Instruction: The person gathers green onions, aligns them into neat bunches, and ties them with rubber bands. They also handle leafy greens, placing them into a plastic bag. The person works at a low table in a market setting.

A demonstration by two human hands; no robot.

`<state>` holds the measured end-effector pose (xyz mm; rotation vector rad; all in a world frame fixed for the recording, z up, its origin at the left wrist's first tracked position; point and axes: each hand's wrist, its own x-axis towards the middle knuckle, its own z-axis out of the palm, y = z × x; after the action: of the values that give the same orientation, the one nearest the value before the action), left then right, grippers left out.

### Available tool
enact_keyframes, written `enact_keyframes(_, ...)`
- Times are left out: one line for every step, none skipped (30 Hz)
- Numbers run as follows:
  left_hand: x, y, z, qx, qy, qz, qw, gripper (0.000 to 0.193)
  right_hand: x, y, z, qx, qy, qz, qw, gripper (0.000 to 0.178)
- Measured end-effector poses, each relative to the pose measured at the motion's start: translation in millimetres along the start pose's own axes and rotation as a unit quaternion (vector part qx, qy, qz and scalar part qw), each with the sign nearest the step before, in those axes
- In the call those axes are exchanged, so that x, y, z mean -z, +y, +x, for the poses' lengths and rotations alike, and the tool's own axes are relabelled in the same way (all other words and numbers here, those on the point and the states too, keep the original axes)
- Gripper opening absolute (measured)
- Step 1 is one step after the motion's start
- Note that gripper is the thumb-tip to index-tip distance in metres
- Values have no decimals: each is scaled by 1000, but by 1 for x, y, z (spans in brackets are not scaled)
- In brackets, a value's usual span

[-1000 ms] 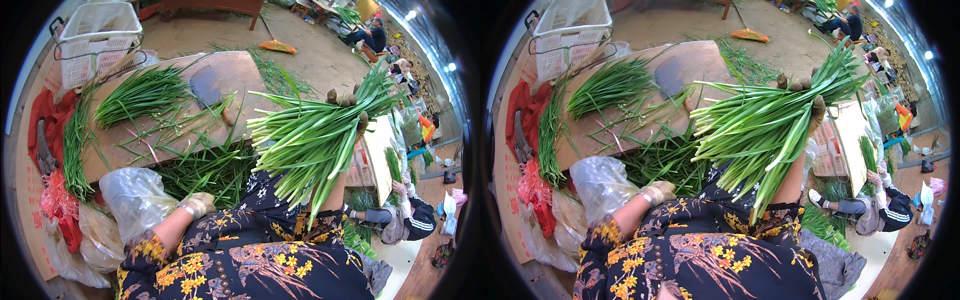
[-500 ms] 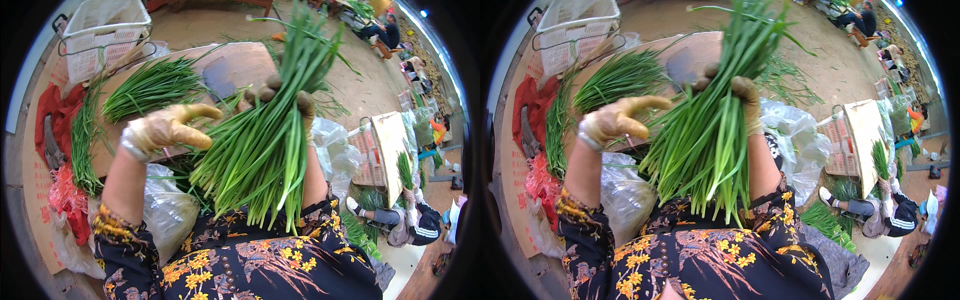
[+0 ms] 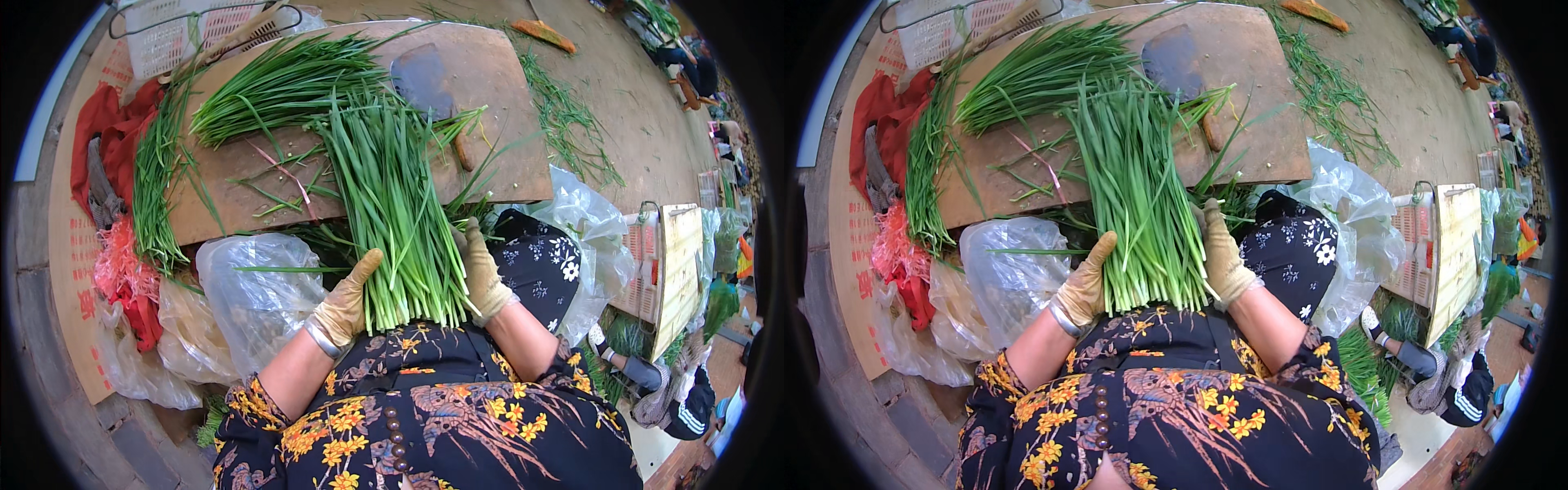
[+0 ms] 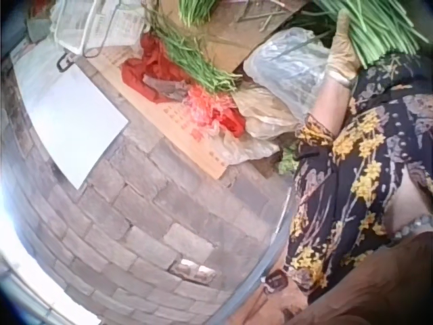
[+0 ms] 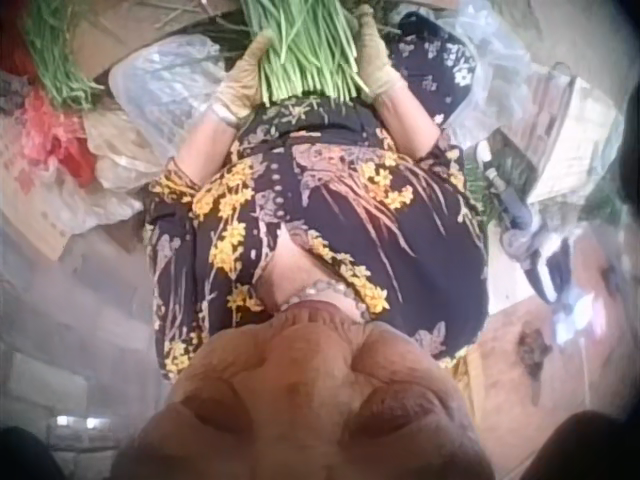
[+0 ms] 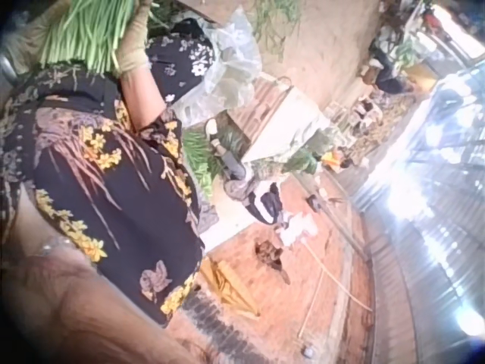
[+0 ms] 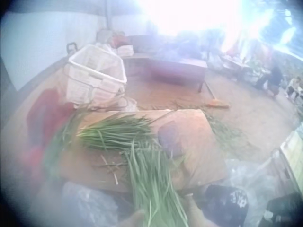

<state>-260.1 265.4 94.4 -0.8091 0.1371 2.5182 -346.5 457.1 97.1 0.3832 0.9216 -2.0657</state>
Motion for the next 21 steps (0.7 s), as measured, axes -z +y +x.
enact_keyframes(0,0,0,-6,-18,-4,1000,56,1,-1,-8,-22,-22,7,1000,79)
enact_keyframes(1,-1,1,-27,-3,28,999,56,-2,-1,-10,-67,-22,29,997,76)
enact_keyframes(0,-2,2,-42,11,61,997,55,-5,-4,-9,-92,-15,20,995,73)
enact_keyframes(-1,-2,2,-59,24,93,994,55,-10,-5,-5,-137,-9,19,990,70)
enact_keyframes(-3,-3,4,-57,66,108,990,55,-15,-6,2,-150,-6,12,989,61)
enact_keyframes(-7,-2,5,-78,94,122,985,56,-20,-8,9,-149,7,-49,988,63)
enact_keyframes(-11,-1,7,-96,80,157,980,55,-25,-7,17,-130,-21,-64,989,64)
enact_keyframes(-16,1,8,-95,136,188,968,55,-29,-5,23,-132,29,-96,986,65)
enact_keyframes(-21,1,8,-165,183,263,933,56,-34,-1,29,-90,46,-142,985,66)
enact_keyframes(-25,1,6,-183,116,296,930,59,-38,6,28,-65,3,-114,991,67)
enact_keyframes(-28,1,4,-191,116,306,925,59,-41,13,27,0,9,-136,991,66)
enact_keyframes(-29,0,1,-209,84,312,923,59,-43,23,22,71,5,-166,984,66)
enact_keyframes(-29,-1,-2,-237,61,325,913,58,-44,30,18,88,12,-134,987,65)
enact_keyframes(-27,1,-4,-197,100,311,924,59,-47,39,16,93,42,-116,988,64)
enact_keyframes(-24,1,-6,-160,99,304,934,59,-46,43,12,50,68,-101,991,61)
enact_keyframes(-20,4,-6,-149,99,289,941,59,-46,47,11,17,91,-83,992,59)
enact_keyframes(-15,5,-6,-107,120,256,953,56,-43,46,9,-3,84,-61,995,54)
enact_keyframes(-11,5,-4,-88,118,244,958,52,-40,45,11,-35,82,-32,995,53)
enact_keyframes(-6,6,-3,-92,78,221,968,49,-35,40,13,-53,56,-34,996,53)
enact_keyframes(-1,4,-3,-76,76,199,974,47,-29,35,15,-85,35,-35,995,54)
enact_keyframes(4,4,-1,-54,117,211,969,47,-22,28,19,-119,14,-21,993,55)
